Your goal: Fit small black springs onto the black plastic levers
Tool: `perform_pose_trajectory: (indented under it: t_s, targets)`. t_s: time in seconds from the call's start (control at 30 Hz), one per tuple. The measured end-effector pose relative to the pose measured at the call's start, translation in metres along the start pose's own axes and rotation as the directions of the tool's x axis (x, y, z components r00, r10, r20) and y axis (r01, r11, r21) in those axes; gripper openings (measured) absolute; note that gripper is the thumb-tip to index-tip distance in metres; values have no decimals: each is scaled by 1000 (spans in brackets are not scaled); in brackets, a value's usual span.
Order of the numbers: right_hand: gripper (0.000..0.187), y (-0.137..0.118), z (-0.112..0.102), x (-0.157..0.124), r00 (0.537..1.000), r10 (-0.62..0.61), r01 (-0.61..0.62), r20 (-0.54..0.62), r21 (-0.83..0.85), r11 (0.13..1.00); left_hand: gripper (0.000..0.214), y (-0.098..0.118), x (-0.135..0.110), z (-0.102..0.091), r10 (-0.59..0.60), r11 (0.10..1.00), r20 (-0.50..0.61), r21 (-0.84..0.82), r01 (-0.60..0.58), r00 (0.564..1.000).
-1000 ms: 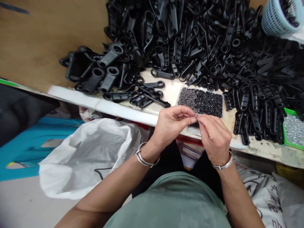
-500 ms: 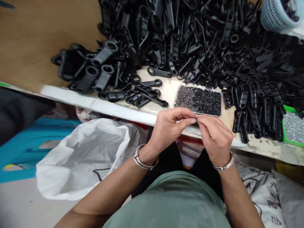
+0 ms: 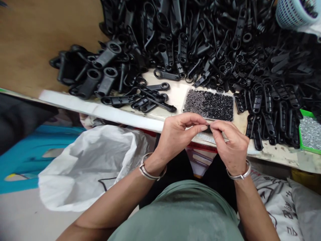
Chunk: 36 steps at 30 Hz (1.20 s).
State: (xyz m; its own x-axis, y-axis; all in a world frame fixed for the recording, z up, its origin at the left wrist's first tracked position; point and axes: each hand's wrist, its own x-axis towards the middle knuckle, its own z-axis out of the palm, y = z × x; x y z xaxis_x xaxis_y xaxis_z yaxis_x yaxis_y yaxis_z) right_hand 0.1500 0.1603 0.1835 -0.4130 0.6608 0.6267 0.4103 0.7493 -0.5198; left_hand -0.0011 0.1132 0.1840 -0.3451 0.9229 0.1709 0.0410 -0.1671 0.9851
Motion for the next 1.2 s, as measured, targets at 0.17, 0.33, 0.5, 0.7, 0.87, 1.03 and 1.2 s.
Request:
perform_pose_trajectory:
  t_s: [0.17, 0.33, 0.5, 0.7, 0.87, 1.03, 1.2]
  targets:
    - [13, -2, -3, -1, 998, -68, 69, 7, -43, 997, 8, -1, -1, 0, 6, 1000, 5, 28, -6, 1000]
    - [15, -5, -4, -2, 995, -94, 95, 18, -64, 993, 9, -4, -3, 1, 41, 997, 15, 58, -42, 999]
    - [15, -3, -4, -2, 981, -193, 191, -8, -81, 978, 10, -4, -5, 1, 83, 990, 32, 114, -86, 996]
    - [13, -3, -4, -1, 981, -192, 193, 22, -112, 975, 15, -4, -6, 1, 161, 965, 47, 203, -167, 986]
    - [12, -2, -3, -3, 991, -131, 128, -17, -122, 984, 15, -6, -6, 2, 134, 975, 54, 172, -141, 990]
    - [10, 0, -1, -5, 996, -81, 79, -22, -94, 992, 12, -12, -6, 4, 64, 998, 49, 26, -65, 997]
    - [11, 2, -1, -5, 994, -106, 106, 3, -62, 992, 10, -14, -6, 5, 11, 999, 39, -38, -10, 999]
